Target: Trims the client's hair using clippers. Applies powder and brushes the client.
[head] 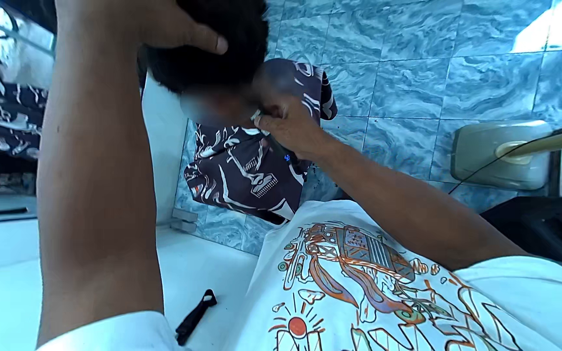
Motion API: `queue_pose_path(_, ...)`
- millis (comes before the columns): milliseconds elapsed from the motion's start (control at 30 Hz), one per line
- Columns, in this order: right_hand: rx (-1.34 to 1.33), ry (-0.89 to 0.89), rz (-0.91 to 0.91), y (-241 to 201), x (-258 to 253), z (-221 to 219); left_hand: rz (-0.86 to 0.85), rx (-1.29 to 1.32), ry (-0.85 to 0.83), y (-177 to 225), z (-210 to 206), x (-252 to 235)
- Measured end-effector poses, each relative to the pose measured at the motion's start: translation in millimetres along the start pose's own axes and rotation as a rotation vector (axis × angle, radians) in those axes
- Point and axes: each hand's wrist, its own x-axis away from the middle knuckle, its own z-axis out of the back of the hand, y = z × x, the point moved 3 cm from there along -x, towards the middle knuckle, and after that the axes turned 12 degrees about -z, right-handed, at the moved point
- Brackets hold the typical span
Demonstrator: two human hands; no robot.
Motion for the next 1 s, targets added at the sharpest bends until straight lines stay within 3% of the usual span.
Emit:
queue_pose_path(100,-0.126,-0.045,-0.206,9,0,0,-0.136,-0.022,-0.023,11,11,2)
queue_pose_path(433,-0.124,-0.055,-0.083,1,4,-5,-0.068,0.010,-0.100,12,11,1)
queue_pose_path(1000,-0.093,-0.069,-0.088,-3,2,-1,-0.059,0.020,-0.102,11,11,1)
